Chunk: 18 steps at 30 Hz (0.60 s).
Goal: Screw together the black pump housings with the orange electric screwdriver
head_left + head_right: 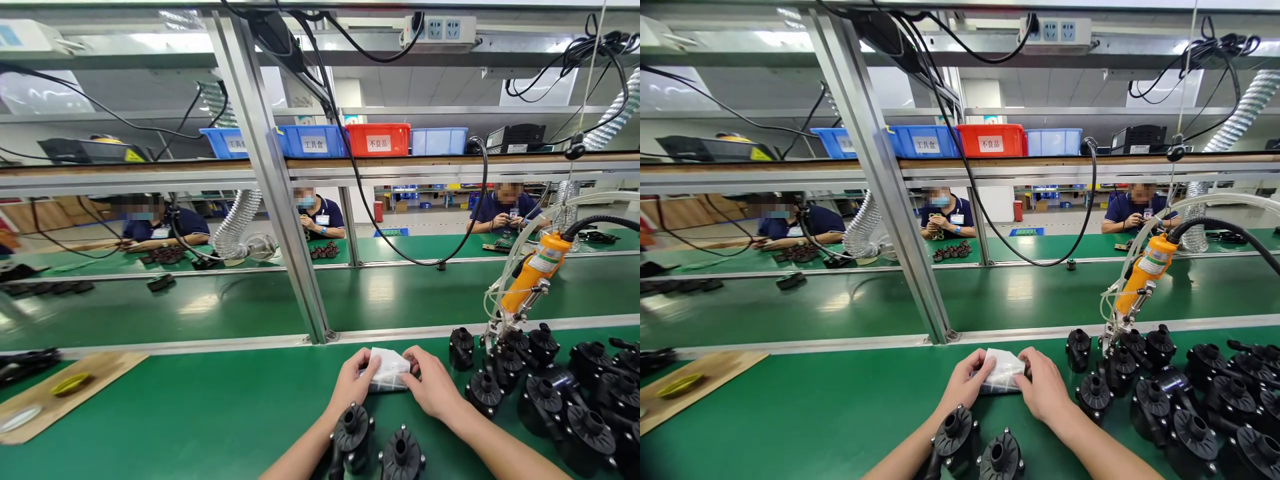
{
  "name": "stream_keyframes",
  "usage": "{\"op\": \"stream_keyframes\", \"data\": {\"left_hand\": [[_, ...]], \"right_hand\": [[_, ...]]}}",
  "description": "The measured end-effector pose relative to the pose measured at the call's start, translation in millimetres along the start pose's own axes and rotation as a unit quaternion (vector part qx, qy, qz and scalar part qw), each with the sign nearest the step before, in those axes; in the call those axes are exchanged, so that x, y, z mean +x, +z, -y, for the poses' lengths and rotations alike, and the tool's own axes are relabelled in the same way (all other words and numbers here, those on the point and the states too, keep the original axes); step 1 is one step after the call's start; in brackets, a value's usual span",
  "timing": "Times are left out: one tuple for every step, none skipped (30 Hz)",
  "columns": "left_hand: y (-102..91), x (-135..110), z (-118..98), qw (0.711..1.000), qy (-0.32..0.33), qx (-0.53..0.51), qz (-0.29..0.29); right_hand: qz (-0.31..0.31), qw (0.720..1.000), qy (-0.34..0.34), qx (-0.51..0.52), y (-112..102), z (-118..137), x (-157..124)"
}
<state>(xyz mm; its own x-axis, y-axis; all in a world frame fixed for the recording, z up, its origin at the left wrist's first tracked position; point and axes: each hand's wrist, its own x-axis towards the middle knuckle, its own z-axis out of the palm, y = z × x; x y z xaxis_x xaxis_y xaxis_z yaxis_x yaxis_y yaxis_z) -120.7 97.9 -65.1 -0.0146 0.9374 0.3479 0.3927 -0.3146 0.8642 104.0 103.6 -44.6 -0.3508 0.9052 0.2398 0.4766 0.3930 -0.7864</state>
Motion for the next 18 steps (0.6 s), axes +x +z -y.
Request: {"op": "stream_keyframes", "data": {"left_hand": [[0.1, 0, 1, 1.000, 0.006, -0.002, -0.007], [-0.2, 0, 1, 1.000, 0.016, -0.003, -0.016], [-1.0, 1, 1, 0.999, 0.029, -0.003, -0.025], [-2.2, 1, 0, 0.998, 0.045, -0.001, -0.031], [-3.9, 1, -2, 0.998, 0.064, 0.003, -0.030], [-5.6, 2, -4, 0.996, 0.082, 0.007, -0.022], [-7.2, 2, -7, 0.995, 0.097, 0.012, -0.008], [-8.5, 2, -9, 0.994, 0.109, 0.016, 0.007], [-9.2, 2, -11, 0.993, 0.116, 0.019, 0.018], [-9.4, 2, -13, 0.992, 0.119, 0.021, 0.022], [-9.2, 1, -14, 0.992, 0.119, 0.022, 0.019], [-8.8, 1, -14, 0.993, 0.116, 0.022, 0.011], [-8.2, 1, -14, 0.994, 0.111, 0.021, 0.003], [-7.7, 1, -13, 0.994, 0.104, 0.021, -0.005], [-7.3, 1, -12, 0.995, 0.096, 0.021, -0.012], [-7.0, 1, -11, 0.996, 0.086, 0.023, -0.018], [-6.7, 1, -10, 0.996, 0.077, 0.025, -0.024], [-6.4, 1, -10, 0.997, 0.068, 0.028, -0.030]], "right_hand": [[-0.003, 1.000, -0.001, 0.006, 1, -1, 2], [-0.006, 1.000, -0.004, 0.011, 2, -3, 3], [-0.009, 1.000, -0.008, 0.015, 3, -4, 4], [-0.012, 1.000, -0.014, 0.019, 3, -5, 5], [-0.016, 0.999, -0.019, 0.023, 4, -5, 6], [-0.020, 0.999, -0.025, 0.027, 5, -6, 6], [-0.025, 0.999, -0.029, 0.032, 5, -7, 6], [-0.030, 0.998, -0.033, 0.037, 6, -7, 6], [-0.035, 0.998, -0.035, 0.044, 7, -8, 6], [-0.040, 0.997, -0.038, 0.051, 9, -9, 6], [-0.044, 0.996, -0.041, 0.058, 10, -9, 6], [-0.048, 0.996, -0.044, 0.064, 11, -10, 6], [-0.052, 0.995, -0.049, 0.069, 12, -10, 7], [-0.055, 0.994, -0.054, 0.071, 13, -11, 7], [-0.057, 0.994, -0.061, 0.072, 13, -11, 7], [-0.060, 0.993, -0.069, 0.071, 14, -11, 7], [-0.064, 0.993, -0.076, 0.069, 14, -11, 7], [-0.068, 0.992, -0.083, 0.066, 14, -11, 7]]}}
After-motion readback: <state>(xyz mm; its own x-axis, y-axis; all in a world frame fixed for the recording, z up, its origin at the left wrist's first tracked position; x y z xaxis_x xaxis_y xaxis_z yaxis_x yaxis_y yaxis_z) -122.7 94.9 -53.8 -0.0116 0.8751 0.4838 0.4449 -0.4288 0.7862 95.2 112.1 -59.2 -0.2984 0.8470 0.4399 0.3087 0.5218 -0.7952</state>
